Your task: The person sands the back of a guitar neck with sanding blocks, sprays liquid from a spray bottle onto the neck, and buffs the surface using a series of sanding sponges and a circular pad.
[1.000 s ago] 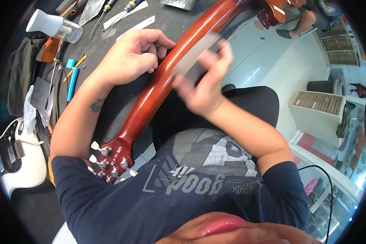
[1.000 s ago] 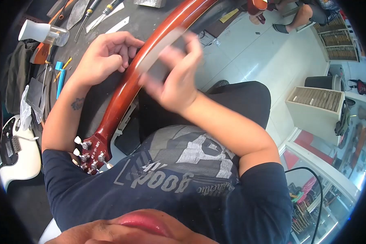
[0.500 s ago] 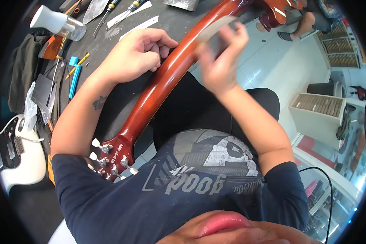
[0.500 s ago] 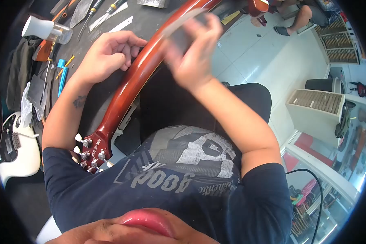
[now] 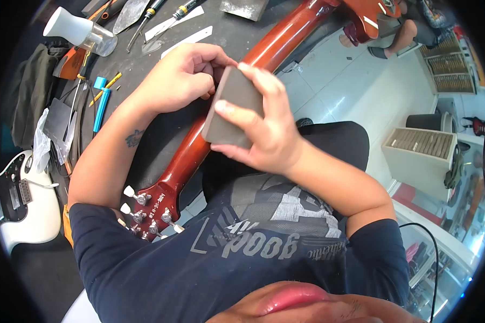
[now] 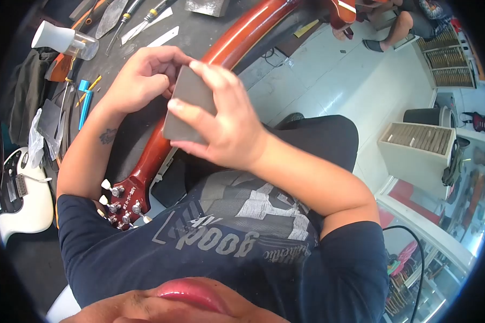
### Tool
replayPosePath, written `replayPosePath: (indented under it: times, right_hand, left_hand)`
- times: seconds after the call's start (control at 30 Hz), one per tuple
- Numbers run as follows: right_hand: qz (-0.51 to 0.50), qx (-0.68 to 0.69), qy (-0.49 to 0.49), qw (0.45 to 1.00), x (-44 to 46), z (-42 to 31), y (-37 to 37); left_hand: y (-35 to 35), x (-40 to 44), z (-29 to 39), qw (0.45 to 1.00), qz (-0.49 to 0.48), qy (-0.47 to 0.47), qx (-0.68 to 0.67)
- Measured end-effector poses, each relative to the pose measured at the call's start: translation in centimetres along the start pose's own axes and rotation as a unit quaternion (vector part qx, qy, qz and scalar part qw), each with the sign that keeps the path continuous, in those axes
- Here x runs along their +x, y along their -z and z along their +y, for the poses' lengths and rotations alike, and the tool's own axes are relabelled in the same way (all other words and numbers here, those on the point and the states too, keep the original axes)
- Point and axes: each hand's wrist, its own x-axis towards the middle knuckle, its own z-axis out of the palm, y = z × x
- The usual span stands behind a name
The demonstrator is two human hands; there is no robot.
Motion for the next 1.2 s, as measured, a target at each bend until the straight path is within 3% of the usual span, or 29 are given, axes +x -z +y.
replayPosePath:
  times: [0.07, 0.13, 0.2, 0.27, 0.33, 0.37, 0.4, 0.47, 0.53, 0.6, 0.63, 0.7, 0.77, 0.8, 0.87, 0.93, 1.0, 1.07, 1.13, 1.2]
  right_hand:
    - [0.047, -0.092, -0.042, 0.994, 1.5, 3.6, 1.6]
    - [0.123, -0.138, -0.144, 0.972, 3.0, 5.8, 2.1]
    - [0.037, -0.127, -0.085, 0.987, 2.5, 1.2, 1.4]
    - [-0.044, 0.0, -0.041, 0.998, 1.2, -2.8, 0.3]
    - [-0.04, -0.082, -0.051, 0.994, 2.6, -0.3, 2.1]
    - [0.011, -0.158, -0.069, 0.985, 3.2, 2.6, 2.7]
    - [0.043, -0.205, -0.131, 0.969, 4.2, 4.3, 3.6]
    - [0.02, -0.214, -0.15, 0.965, 3.6, 1.9, 2.8]
    - [-0.065, -0.051, -0.082, 0.993, 2.4, -3.6, 1.2]
    - [-0.071, -0.034, -0.054, 0.995, 2.4, -2.6, 1.5]
    - [-0.034, -0.106, -0.09, 0.99, 2.9, -0.2, 2.1]
    - [0.023, -0.179, -0.158, 0.971, 4.9, 4.9, 4.2]
    - [-0.033, -0.154, -0.134, 0.978, 4.8, 0.5, 3.0]
    - [-0.062, -0.142, -0.126, 0.98, 4.3, -2.4, 2.1]
    - [-0.097, 0.001, -0.094, 0.991, 2.4, -4.7, 1.3]
    - [-0.068, -0.093, -0.089, 0.989, 3.3, -0.6, 2.7]
    - [0.073, -0.169, -0.136, 0.974, 4.3, 4.9, 3.3]
    - [0.045, -0.138, -0.134, 0.98, 2.7, 2.4, 2.3]
    - [-0.047, 0.013, -0.042, 0.998, 0.9, -2.6, 0.9]
    - [-0.043, -0.012, -0.019, 0.999, 0.9, -0.9, 1.6]
  left_hand:
    - [0.3, 0.1, 0.0, 0.998, -0.012, -0.01, 0.055]
    - [0.2, -0.2, 0.0, 1.0, -0.006, -0.003, 0.031]
    - [0.2, -0.1, 0.3, 1.0, -0.024, -0.008, -0.005]
    - [0.1, 0.1, -0.3, 1.0, -0.005, -0.004, -0.025]
    - [0.3, 0.0, -0.2, 0.999, -0.021, 0.012, -0.023]
    - [0.5, -0.1, -0.1, 0.999, 0.0, 0.006, 0.033]
    - [0.5, -0.1, -0.2, 1.0, -0.004, 0.005, 0.024]
    - [0.7, 0.0, -0.3, 1.0, -0.009, 0.003, 0.011]
    - [0.4, 0.1, 0.1, 0.999, -0.015, 0.011, -0.035]
    - [0.2, 0.2, -0.5, 0.998, -0.008, 0.009, -0.059]
    - [0.6, 0.0, 0.7, 0.999, -0.023, 0.033, 0.023]
    - [0.8, -0.1, 0.1, 0.999, -0.016, 0.017, 0.026]
    - [1.0, 0.1, -0.3, 1.0, -0.024, 0.016, -0.007]
    - [0.0, -0.1, 0.3, 0.999, 0.02, 0.024, -0.036]
    - [0.6, 0.2, -0.5, 0.999, 0.008, 0.015, -0.035]
    - [0.5, 0.1, 0.0, 1.0, 0.006, 0.018, 0.004]
    - [0.5, -0.1, 0.1, 1.0, 0.007, 0.014, 0.013]
    - [0.6, 0.0, -0.1, 1.0, 0.002, 0.009, -0.008]
    - [1.0, 0.2, 0.2, 1.0, 0.0, -0.002, 0.014]
    - [0.8, 0.2, 0.0, 1.0, -0.009, -0.005, 0.029]
